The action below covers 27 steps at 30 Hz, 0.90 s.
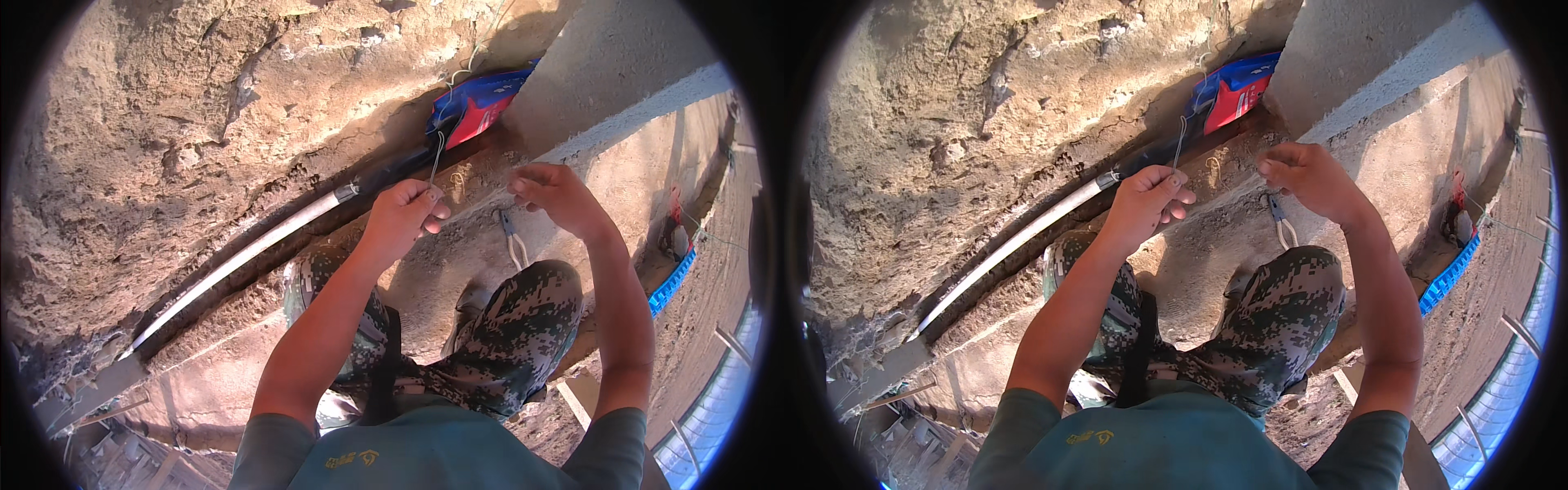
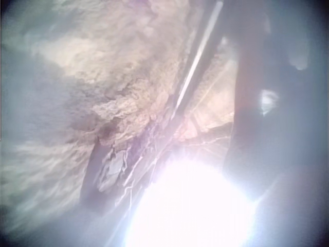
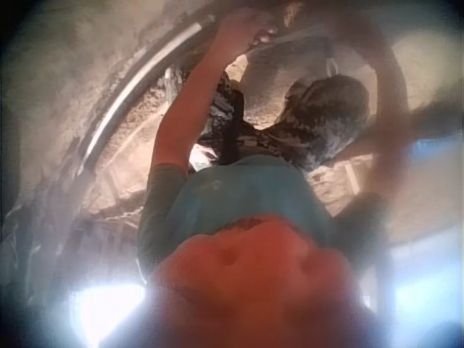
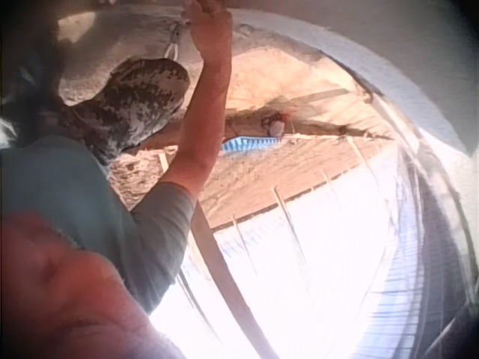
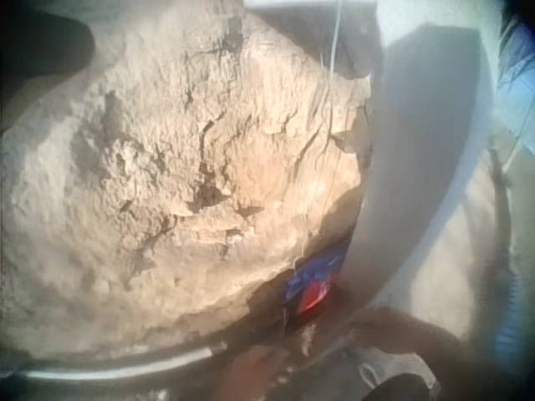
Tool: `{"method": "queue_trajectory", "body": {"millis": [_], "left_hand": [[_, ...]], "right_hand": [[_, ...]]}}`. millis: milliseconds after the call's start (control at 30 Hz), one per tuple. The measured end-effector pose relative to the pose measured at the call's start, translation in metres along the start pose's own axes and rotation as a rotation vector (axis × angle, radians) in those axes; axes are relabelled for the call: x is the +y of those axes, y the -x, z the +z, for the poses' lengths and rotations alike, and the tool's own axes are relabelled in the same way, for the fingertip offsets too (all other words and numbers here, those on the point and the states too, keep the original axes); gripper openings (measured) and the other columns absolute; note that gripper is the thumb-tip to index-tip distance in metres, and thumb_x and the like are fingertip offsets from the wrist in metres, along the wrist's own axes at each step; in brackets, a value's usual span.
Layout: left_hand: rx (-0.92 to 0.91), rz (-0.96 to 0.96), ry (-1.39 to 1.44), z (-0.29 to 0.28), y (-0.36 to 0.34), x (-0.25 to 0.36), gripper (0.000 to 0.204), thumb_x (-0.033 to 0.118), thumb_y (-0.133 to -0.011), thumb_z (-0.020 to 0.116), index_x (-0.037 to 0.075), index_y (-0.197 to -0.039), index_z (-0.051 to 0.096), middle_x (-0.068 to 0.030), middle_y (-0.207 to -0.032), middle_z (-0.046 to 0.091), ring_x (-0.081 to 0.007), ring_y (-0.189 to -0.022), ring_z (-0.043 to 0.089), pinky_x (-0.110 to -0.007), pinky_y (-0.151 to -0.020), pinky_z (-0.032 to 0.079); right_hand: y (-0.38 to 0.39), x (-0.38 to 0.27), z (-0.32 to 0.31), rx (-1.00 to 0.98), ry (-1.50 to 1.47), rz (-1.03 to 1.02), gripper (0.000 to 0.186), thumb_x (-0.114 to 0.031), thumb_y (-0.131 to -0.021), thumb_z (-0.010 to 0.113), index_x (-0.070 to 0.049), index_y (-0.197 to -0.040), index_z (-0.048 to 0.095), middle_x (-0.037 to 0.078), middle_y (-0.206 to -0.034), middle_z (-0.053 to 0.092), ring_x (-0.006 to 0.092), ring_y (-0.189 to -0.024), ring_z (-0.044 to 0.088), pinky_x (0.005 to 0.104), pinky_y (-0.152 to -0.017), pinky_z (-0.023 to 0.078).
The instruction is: The person uses a hammer and chisel to chip away at a pipe embedded in a concrete wall, then walks to a storage area and retrieves a plastic bag from a metal cabinet.
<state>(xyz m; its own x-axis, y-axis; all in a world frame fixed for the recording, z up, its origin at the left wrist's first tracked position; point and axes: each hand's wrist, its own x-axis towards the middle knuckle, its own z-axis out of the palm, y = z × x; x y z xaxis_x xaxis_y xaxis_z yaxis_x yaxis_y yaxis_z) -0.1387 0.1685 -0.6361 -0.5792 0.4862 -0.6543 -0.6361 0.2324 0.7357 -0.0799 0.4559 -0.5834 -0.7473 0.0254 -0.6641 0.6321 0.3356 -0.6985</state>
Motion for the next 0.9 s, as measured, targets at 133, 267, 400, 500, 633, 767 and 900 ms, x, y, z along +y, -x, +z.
{"method": "queue_trajectory", "body": {"millis": [133, 267, 400, 500, 633, 767, 900], "left_hand": [[-0.140, 0.036, 0.178, 0.025, -0.006, 0.006, 0.029, 0.030, -0.107, 0.061, 0.006, -0.121, 0.068, -0.0059, -0.100, 0.074, -0.0105, -0.078, 0.066, -0.026, -0.070, 0.050], [-0.219, 0.140, 0.310, 0.045, -0.010, -0.002, 0.028, 0.031, -0.108, 0.058, 0.007, -0.120, 0.069, -0.0041, -0.099, 0.074, -0.0104, -0.079, 0.065, -0.025, -0.069, 0.049], [-0.255, 0.130, 0.332, 0.050, -0.015, -0.008, 0.028, 0.030, -0.109, 0.056, 0.008, -0.120, 0.069, -0.0025, -0.097, 0.073, -0.0105, -0.080, 0.065, -0.025, -0.069, 0.048], [-0.229, 0.053, 0.320, 0.051, -0.012, -0.006, 0.029, 0.030, -0.108, 0.058, 0.006, -0.119, 0.068, -0.0027, -0.095, 0.071, -0.0104, -0.079, 0.064, -0.026, -0.068, 0.047], [-0.154, 0.143, 0.007, 0.055, -0.029, -0.022, 0.034, 0.033, -0.106, 0.062, 0.002, -0.120, 0.065, -0.0034, -0.095, 0.068, -0.0093, -0.077, 0.059, -0.025, -0.065, 0.047], [-0.065, 0.245, 0.234, 0.056, -0.031, -0.018, 0.040, 0.034, -0.105, 0.064, 0.001, -0.127, 0.060, -0.0014, -0.097, 0.066, -0.0077, -0.078, 0.055, -0.023, -0.064, 0.045], [0.009, 0.290, 0.359, 0.053, -0.027, -0.005, 0.040, 0.035, -0.105, 0.064, 0.002, -0.128, 0.061, -0.0001, -0.097, 0.066, -0.0060, -0.078, 0.055, -0.021, -0.063, 0.044]], "right_hand": [[-0.009, -0.063, 0.052, -0.012, -0.204, -0.116, 0.032, -0.023, -0.101, 0.068, 0.001, -0.121, 0.068, 0.003, -0.094, 0.070, 0.0096, -0.085, 0.062, 0.0267, -0.075, 0.051], [-0.022, -0.046, 0.072, 0.152, -0.377, -0.042, 0.025, -0.019, -0.100, 0.069, 0.002, -0.112, 0.068, 0.004, -0.087, 0.069, 0.0093, -0.075, 0.062, 0.0264, -0.065, 0.050], [-0.028, -0.042, 0.076, 0.242, -0.520, -0.024, 0.020, -0.018, -0.100, 0.067, 0.000, -0.110, 0.066, 0.004, -0.087, 0.069, 0.0105, -0.073, 0.063, 0.0259, -0.065, 0.051], [-0.029, -0.049, 0.078, 0.320, -0.559, -0.025, 0.018, -0.017, -0.101, 0.065, -0.002, -0.110, 0.065, 0.004, -0.088, 0.069, 0.0106, -0.073, 0.064, 0.0251, -0.066, 0.052], [-0.032, -0.043, 0.077, 0.406, -0.555, -0.074, 0.017, -0.017, -0.102, 0.061, -0.004, -0.112, 0.066, 0.002, -0.087, 0.067, 0.0092, -0.072, 0.063, 0.0246, -0.062, 0.051], [-0.021, -0.042, 0.074, 0.253, -0.390, 0.083, 0.017, -0.020, -0.102, 0.060, -0.007, -0.112, 0.067, 0.000, -0.082, 0.064, 0.0066, -0.064, 0.059, 0.0243, -0.052, 0.045], [-0.019, -0.031, 0.060, 0.058, -0.466, 0.125, 0.015, -0.020, -0.101, 0.061, -0.008, -0.108, 0.067, -0.002, -0.080, 0.064, 0.0048, -0.057, 0.053, 0.0223, -0.048, 0.038]]}}
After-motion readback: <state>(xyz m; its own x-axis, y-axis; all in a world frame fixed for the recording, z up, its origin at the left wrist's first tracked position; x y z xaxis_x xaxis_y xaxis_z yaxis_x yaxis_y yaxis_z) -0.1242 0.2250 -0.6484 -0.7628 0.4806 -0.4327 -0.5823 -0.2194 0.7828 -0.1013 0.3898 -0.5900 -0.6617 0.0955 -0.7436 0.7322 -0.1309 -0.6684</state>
